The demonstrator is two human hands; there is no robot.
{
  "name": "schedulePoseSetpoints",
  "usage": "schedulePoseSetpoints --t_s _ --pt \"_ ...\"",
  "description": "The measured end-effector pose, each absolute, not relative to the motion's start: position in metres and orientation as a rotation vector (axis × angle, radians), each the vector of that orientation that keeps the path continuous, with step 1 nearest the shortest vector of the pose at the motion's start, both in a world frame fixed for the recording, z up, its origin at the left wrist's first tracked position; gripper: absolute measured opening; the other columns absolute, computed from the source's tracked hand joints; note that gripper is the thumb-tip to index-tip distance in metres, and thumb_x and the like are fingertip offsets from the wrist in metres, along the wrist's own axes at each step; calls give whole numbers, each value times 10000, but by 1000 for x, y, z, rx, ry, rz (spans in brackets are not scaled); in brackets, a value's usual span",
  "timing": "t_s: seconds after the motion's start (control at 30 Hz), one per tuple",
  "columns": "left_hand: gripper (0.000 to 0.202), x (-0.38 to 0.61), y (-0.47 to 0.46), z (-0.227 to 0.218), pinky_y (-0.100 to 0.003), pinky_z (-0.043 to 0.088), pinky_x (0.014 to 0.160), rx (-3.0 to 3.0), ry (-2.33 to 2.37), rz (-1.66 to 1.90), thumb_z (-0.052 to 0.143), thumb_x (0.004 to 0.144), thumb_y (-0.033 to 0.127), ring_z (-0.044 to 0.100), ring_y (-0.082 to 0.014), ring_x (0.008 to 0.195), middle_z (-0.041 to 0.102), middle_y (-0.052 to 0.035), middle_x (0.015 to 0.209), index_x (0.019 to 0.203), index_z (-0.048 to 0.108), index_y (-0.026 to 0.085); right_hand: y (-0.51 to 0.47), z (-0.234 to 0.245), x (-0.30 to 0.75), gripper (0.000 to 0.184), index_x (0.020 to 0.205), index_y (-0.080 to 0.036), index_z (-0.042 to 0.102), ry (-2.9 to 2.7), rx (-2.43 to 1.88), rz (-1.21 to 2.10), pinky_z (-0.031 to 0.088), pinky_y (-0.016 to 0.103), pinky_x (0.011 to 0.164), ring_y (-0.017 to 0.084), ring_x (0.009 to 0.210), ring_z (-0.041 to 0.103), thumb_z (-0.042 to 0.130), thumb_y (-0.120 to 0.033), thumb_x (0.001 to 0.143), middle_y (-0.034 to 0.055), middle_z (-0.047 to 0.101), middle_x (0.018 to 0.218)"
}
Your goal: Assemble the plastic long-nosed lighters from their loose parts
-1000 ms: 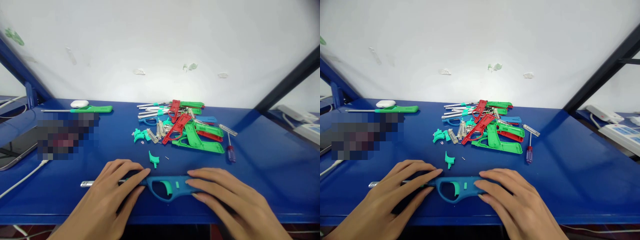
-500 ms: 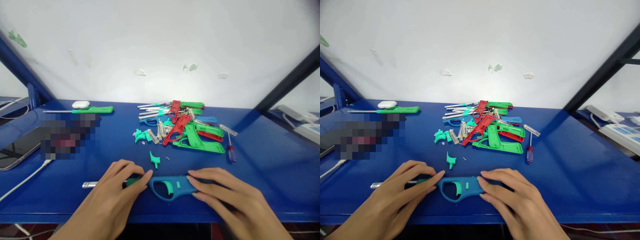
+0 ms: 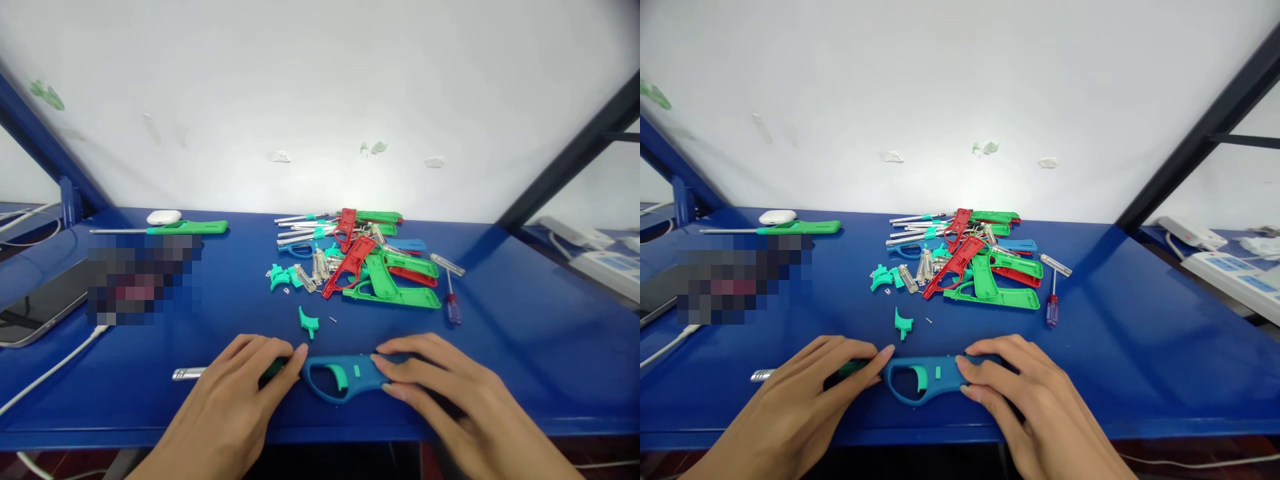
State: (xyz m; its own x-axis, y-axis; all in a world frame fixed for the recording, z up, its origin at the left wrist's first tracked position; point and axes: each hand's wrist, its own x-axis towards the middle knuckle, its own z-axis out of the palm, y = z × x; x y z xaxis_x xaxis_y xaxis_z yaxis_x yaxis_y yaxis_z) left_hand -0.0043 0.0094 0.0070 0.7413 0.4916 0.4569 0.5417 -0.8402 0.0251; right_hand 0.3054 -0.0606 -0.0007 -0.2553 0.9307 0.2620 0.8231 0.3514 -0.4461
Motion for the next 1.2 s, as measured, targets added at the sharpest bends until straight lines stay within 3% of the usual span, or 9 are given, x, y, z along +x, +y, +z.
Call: schedulePoseSetpoints --t_s 0.1,0.27,0.37,0.5,0.67,0.8,0.93,1.07,1.2 --pt "625 -5 9 -1 -345 565 819 -2811 -857 -789 398 859 -126 656 -204 926 682 -87 1091 1357 643 162 -57 5 301 256 1299 -378 697 -2191 -1503 295 608 306 1031 196 1258 687 560 -381 1082 16 673 1377" --pt "644 -7 4 -5 -275 575 847 -2804 -874 -924 393 887 -122 660 -172 995 662 -97 1157 1422 604 170 -55 15 292 421 1479 -350 583 -2208 -1498 119 642 261 943 209 1215 737 562 -429 1065 48 692 1407" --pt "620 -4 2 0 -239 579 854 -2783 -860 -987 379 897 -126 672 -145 978 682 -78 1121 1378 620 182 -51 18 280 403 1384 -336 685 -2255 -1471 -18 675 340 894 276 1159 770 599 -511 1031 60 762 1313" --pt "538 1 0 9 -254 591 878 -2765 -816 -1021 361 939 -100 687 -144 956 715 -64 1081 1291 647 189 -48 16 266 429 1216 -326 780 -2285 -1443 -30 654 453 961 308 1134 780 538 -627 1028 23 821 1186" --pt "544 -4 -4 4 -250 571 976 -2830 -811 -1031 383 965 -88 676 -135 1073 698 -79 1173 1373 625 179 -52 11 264 495 1197 -319 807 -2144 -1477 -60 682 344 876 278 1070 803 486 -660 1037 43 835 1146" --pt "487 -10 -5 -1 -271 541 1071 -2810 -845 -941 395 1075 43 654 -144 1223 678 -78 1300 1498 561 219 -55 7 265 469 1160 -328 828 -2096 -1472 -111 680 320 862 275 1050 808 527 -659 1019 48 841 1111" --pt "406 -15 4 8 -389 504 1146 -2700 -885 -918 511 1110 254 648 -225 1278 703 -101 1344 1504 547 167 -53 4 268 478 1133 -325 841 -2054 -1485 -157 688 337 838 283 1026 811 535 -671 1009 59 842 1081" --pt "293 -16 9 16 -373 408 1181 -2670 -808 -924 477 1098 124 721 -161 1094 789 -16 1139 1300 679 191 -52 2 272 434 1127 -328 844 -2036 -1448 -149 687 335 841 278 1011 810 588 -651 991 64 836 1077" --pt "288 -6 5 18 -345 489 1013 -2663 -821 -1150 523 1041 42 735 -148 957 804 12 1011 1166 724 206 -52 6 269 387 1145 -324 838 -2030 -1404 -113 682 325 845 273 1007 803 611 -600 998 67 821 1063"
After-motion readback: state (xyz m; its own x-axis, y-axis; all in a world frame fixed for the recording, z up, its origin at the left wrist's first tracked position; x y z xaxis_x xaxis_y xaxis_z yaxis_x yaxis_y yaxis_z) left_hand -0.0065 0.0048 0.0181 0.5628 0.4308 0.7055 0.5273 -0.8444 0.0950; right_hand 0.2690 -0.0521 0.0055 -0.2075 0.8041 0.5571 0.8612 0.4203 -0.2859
